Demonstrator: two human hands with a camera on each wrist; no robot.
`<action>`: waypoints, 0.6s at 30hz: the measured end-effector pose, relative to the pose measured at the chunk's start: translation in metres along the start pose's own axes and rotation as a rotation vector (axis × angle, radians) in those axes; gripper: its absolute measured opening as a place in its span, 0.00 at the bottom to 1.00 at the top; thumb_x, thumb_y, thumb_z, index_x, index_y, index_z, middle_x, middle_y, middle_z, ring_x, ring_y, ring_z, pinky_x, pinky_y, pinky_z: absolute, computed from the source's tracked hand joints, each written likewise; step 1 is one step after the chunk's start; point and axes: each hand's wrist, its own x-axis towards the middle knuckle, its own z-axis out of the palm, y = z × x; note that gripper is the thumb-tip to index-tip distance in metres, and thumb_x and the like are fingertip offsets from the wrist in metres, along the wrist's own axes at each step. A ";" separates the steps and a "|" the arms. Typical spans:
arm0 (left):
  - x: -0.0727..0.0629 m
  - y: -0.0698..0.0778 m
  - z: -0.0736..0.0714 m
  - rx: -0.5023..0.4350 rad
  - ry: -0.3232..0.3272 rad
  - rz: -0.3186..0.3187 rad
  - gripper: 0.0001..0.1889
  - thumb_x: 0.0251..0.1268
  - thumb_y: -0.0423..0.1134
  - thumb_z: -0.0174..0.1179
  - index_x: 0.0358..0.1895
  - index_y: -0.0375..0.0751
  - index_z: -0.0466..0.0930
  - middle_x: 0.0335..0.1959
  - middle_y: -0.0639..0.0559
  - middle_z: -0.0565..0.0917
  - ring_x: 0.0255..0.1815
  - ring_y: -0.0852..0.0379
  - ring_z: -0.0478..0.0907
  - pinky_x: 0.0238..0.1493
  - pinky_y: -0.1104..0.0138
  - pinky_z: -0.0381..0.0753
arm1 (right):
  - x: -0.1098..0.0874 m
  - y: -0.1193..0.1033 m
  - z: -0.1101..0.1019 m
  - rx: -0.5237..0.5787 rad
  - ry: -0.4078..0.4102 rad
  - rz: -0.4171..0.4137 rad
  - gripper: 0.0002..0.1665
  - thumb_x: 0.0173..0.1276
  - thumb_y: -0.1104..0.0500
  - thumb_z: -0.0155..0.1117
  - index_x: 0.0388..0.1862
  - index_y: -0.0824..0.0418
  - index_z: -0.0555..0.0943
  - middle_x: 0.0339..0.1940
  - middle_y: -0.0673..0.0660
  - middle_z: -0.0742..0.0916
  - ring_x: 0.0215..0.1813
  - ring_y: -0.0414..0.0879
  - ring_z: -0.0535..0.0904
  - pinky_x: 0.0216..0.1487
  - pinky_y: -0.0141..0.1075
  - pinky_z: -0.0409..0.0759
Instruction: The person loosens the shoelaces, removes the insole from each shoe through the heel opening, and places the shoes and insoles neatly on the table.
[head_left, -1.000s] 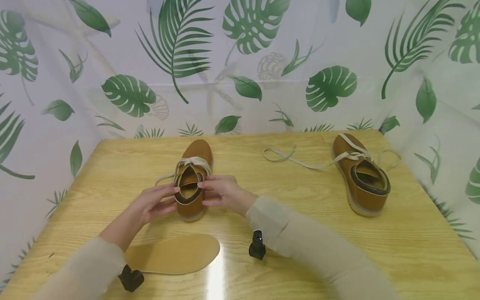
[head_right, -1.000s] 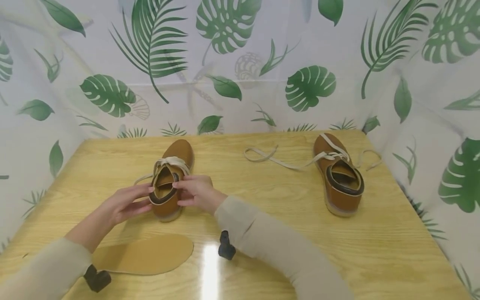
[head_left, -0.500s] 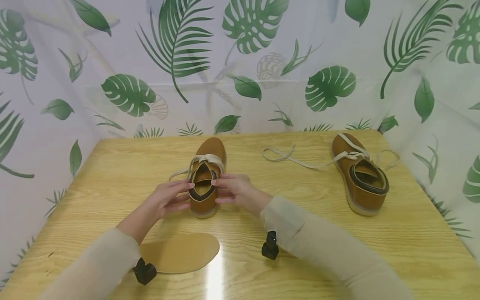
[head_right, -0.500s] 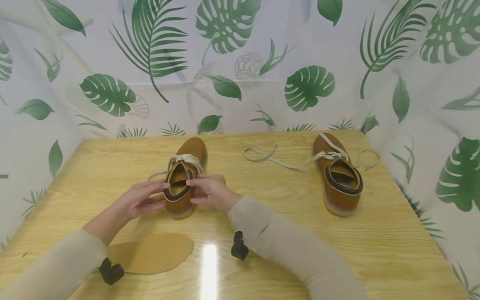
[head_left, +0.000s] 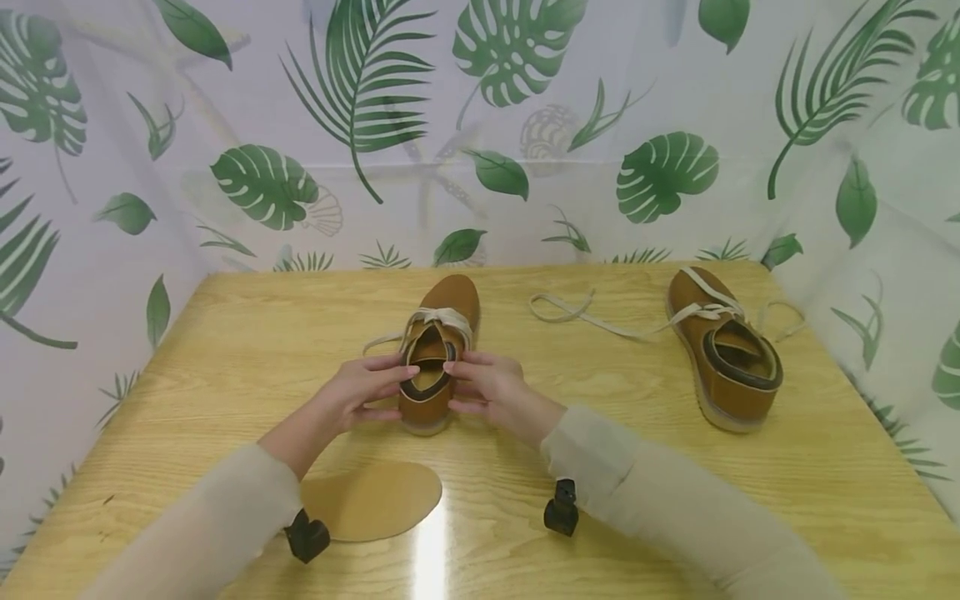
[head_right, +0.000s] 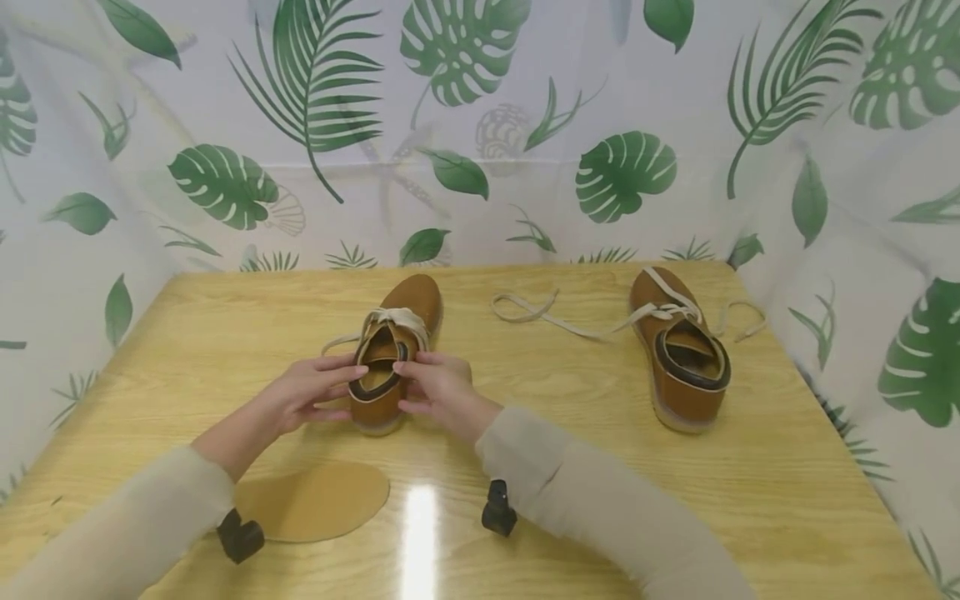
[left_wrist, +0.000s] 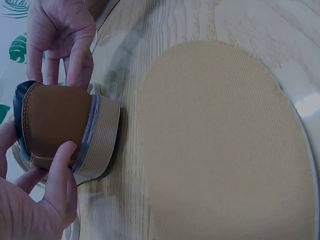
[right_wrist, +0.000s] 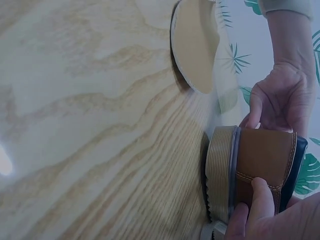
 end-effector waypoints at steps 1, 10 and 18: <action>0.000 0.000 0.001 0.003 0.001 0.001 0.36 0.61 0.45 0.64 0.71 0.41 0.60 0.70 0.41 0.63 0.70 0.42 0.60 0.52 0.57 0.83 | -0.001 0.000 -0.001 0.003 0.004 -0.001 0.30 0.63 0.66 0.65 0.65 0.63 0.71 0.57 0.64 0.81 0.57 0.59 0.78 0.49 0.46 0.84; 0.003 0.001 0.013 0.025 -0.005 0.000 0.37 0.60 0.45 0.65 0.71 0.42 0.60 0.70 0.41 0.64 0.70 0.43 0.61 0.51 0.58 0.84 | -0.009 0.001 -0.012 0.031 0.032 -0.003 0.29 0.63 0.65 0.64 0.64 0.62 0.71 0.57 0.65 0.81 0.56 0.57 0.79 0.52 0.46 0.83; 0.007 0.002 0.022 0.032 -0.015 -0.008 0.35 0.61 0.43 0.64 0.71 0.43 0.62 0.70 0.43 0.64 0.71 0.43 0.60 0.50 0.58 0.84 | -0.014 0.003 -0.020 0.072 0.046 0.011 0.31 0.64 0.66 0.63 0.66 0.63 0.69 0.59 0.65 0.79 0.59 0.59 0.76 0.56 0.49 0.81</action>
